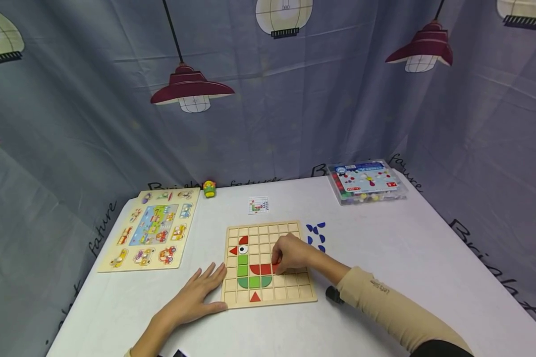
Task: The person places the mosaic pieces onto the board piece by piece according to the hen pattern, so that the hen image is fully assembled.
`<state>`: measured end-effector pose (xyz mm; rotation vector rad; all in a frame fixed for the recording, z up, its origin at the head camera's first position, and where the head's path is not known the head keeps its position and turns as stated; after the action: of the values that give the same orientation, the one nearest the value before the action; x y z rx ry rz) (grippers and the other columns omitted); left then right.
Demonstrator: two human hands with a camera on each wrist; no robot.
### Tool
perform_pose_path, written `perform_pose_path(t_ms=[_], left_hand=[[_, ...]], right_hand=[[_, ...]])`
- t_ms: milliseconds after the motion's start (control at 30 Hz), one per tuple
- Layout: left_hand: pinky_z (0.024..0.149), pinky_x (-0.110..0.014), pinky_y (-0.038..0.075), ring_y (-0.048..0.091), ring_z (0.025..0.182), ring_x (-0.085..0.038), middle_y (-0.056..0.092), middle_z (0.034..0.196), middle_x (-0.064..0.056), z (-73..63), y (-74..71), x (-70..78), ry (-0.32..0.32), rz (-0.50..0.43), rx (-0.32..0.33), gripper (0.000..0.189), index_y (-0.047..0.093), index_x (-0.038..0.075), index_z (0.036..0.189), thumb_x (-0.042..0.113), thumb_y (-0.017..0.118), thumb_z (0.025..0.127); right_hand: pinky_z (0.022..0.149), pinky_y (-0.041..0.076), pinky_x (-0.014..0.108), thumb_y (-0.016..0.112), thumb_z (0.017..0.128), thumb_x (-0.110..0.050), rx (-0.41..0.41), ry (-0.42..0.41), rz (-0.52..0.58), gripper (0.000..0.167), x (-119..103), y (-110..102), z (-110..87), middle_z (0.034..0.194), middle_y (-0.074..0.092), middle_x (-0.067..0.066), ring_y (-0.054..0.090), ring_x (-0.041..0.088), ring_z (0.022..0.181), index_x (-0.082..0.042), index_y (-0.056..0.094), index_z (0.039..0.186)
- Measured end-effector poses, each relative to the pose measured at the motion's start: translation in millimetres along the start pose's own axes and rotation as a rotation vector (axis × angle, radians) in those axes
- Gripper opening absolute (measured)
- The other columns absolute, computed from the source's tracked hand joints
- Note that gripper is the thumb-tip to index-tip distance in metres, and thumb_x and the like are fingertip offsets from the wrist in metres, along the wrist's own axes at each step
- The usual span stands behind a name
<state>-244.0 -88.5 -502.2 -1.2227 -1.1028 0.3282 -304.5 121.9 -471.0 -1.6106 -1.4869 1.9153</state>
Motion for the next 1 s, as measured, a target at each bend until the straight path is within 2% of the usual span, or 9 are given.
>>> perform_pose_path(t_ms=[167,433,767,1000], left_hand=[[0.122,-0.057,0.012,0.022,0.150,-0.035,0.033,0.158,-0.007,-0.3,-0.2,0.0,-0.003,-0.006,0.003,0.091,0.039,0.005,0.149,0.061,0.065,0.082],[0.123,-0.054,0.011,0.020,0.151,-0.032,0.031,0.159,-0.004,-0.7,1.9,-1.7,-0.023,0.006,-0.018,0.091,0.037,0.009,0.150,0.063,0.064,0.082],[0.123,-0.055,0.011,0.021,0.151,-0.032,0.031,0.159,-0.005,0.0,4.1,-2.4,-0.019,0.010,-0.026,0.093,0.037,0.008,0.150,0.065,0.062,0.081],[0.122,-0.057,0.014,0.023,0.149,-0.035,0.034,0.158,-0.008,0.1,-0.2,0.7,0.001,0.006,-0.007,0.091,0.039,0.006,0.149,0.062,0.064,0.082]], right_hand=[[0.057,0.051,0.018,0.087,0.066,-0.009,0.008,-0.004,0.001,0.016,0.3,-0.4,-0.7,0.072,0.071,-0.005,0.059,0.003,0.063,-0.011,0.077,0.077],[0.057,0.050,0.016,0.089,0.065,-0.012,0.020,-0.025,-0.016,0.016,-1.5,-1.5,-1.3,0.072,0.072,-0.007,0.058,0.000,0.062,-0.012,0.077,0.076],[0.056,0.051,0.017,0.088,0.065,-0.010,0.025,-0.002,0.025,0.016,1.5,0.6,-3.5,0.071,0.071,-0.007,0.058,0.002,0.062,-0.012,0.077,0.077],[0.056,0.050,0.016,0.089,0.065,-0.012,0.026,-0.038,0.013,0.018,-0.4,-1.0,-4.1,0.071,0.070,-0.006,0.055,0.001,0.062,-0.010,0.077,0.079]])
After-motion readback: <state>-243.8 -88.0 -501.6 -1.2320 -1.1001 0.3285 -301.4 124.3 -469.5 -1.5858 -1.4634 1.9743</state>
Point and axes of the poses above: each hand's wrist, its own z-axis towards the middle knuckle, its own y-axis out of the palm, x = y × z, the point moved 9 cm from there along z, towards the middle knuckle
